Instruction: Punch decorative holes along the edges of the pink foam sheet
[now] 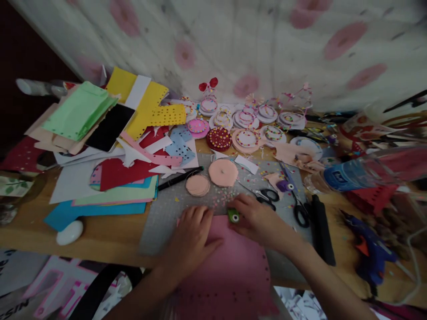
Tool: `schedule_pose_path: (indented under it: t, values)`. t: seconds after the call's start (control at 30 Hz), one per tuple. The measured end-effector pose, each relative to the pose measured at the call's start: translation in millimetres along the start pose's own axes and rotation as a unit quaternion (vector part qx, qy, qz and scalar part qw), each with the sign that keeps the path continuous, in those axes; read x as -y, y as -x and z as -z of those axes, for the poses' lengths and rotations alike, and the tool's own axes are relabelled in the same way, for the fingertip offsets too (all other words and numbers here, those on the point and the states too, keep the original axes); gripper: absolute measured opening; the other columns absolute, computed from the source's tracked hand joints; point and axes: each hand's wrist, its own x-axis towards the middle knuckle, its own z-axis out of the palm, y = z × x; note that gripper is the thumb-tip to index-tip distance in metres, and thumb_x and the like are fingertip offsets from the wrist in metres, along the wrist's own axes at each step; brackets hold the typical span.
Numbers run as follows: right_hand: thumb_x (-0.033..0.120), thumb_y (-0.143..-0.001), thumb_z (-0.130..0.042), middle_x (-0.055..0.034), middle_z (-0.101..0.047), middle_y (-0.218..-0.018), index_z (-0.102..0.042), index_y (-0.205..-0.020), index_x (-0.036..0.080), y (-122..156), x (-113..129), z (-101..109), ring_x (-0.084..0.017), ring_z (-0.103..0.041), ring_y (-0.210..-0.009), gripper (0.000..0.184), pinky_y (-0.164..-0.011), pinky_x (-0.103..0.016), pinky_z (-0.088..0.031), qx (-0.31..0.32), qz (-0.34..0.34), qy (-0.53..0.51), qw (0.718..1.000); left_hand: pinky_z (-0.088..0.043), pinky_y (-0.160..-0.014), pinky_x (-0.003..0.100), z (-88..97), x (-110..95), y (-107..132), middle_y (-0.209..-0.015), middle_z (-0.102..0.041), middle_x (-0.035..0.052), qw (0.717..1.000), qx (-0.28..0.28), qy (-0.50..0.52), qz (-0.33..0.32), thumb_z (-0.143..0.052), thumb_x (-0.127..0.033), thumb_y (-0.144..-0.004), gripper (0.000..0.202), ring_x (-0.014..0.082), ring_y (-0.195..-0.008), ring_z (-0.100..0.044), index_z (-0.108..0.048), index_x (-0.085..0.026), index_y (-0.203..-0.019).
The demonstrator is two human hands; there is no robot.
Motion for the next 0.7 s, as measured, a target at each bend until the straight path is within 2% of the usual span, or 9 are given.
schedule_pose_path:
  t: [0.1, 0.27, 0.33, 0.4, 0.53, 0.63, 0.7]
  values:
    - [0.015, -0.087, -0.057, -0.007, -0.06, -0.102, -0.062, -0.107, 0.02, 5, -4, -7, -0.018, -0.06, -0.09, 0.022, -0.079, -0.03, -0.049, -0.021, 0.003, -0.027, 0.999, -0.045, -0.088, 0.048, -0.7, -5, -5, -0.11, -0.057, 0.0095, 1.0, 0.018, -0.015, 0.013, -0.072, -0.031, -0.079, 0.041, 0.0298, -0.102, -0.051, -0.056, -0.016, -0.114]
    - [0.022, -0.087, -0.058, -0.0087, -0.059, -0.097, -0.061, -0.108, 0.016, 16, -16, 2, -0.017, -0.058, -0.075, 0.022, -0.067, -0.03, -0.051, -0.188, -0.03, -0.073, 0.979, -0.045, -0.083, 0.042, 4.3, -2, -7, -0.096, -0.06, 0.0054, 1.0, 0.014, 0.02, 0.018, -0.062, -0.017, -0.084, 0.007, 0.0257, -0.094, -0.054, -0.058, -0.017, -0.09]
    - [0.025, -0.087, -0.058, -0.0087, -0.059, -0.093, -0.062, -0.107, 0.016, 23, -24, 2, -0.017, -0.056, -0.07, 0.022, -0.063, -0.031, -0.051, -0.231, -0.054, -0.067, 0.969, -0.045, -0.079, 0.037, 9.1, 2, -6, -0.089, -0.062, 0.0029, 0.997, 0.025, 0.073, 0.028, -0.058, -0.013, -0.086, 0.005, 0.0222, -0.087, -0.056, -0.057, -0.018, -0.085]
    - [0.027, -0.087, -0.058, -0.0097, -0.06, -0.095, -0.062, -0.106, 0.017, 29, -32, -4, -0.019, -0.058, -0.074, 0.022, -0.066, -0.033, -0.052, -0.24, -0.064, -0.063, 0.967, -0.044, -0.076, 0.032, 16.5, 5, -3, -0.085, -0.064, 0.001, 0.989, 0.029, 0.138, 0.046, -0.056, -0.014, -0.088, 0.006, 0.019, -0.083, -0.059, -0.057, -0.018, -0.084]
    - [0.03, -0.087, -0.056, -0.0122, -0.06, -0.103, -0.062, -0.108, 0.018, 34, -38, -16, -0.026, -0.059, -0.097, 0.024, -0.083, -0.042, -0.051, -0.25, -0.066, -0.07, 0.963, -0.044, -0.07, 0.024, 35.2, 9, 9, -0.082, -0.066, -0.0015, 0.969, 0.012, 0.233, 0.081, -0.056, -0.021, -0.089, 0.006, 0.0147, -0.078, -0.061, -0.061, -0.02, -0.085]
    - [0.032, -0.09, -0.054, -0.0122, -0.06, -0.11, -0.061, -0.112, 0.02, 38, -25, -14, -0.026, -0.056, -0.104, 0.027, -0.092, -0.044, -0.046, -0.285, -0.071, -0.108, 0.95, -0.045, -0.067, 0.02, 47.3, 11, 20, -0.08, -0.067, -0.0032, 0.961, 0.006, 0.256, 0.106, -0.057, -0.025, -0.088, 0.008, 0.0129, -0.075, -0.062, -0.064, -0.021, -0.086]
    - [0.036, -0.09, -0.055, -0.0103, -0.061, -0.113, -0.058, -0.119, 0.022, 43, -8, -9, -0.023, -0.058, -0.102, 0.033, -0.091, -0.039, -0.047, -0.241, -0.055, -0.204, 0.947, -0.045, -0.066, 0.02, 52.8, 13, 27, -0.081, -0.069, -0.0033, 0.959, 0.005, 0.256, 0.119, -0.058, -0.026, -0.087, 0.009, 0.0131, -0.076, -0.063, -0.065, -0.022, -0.086]
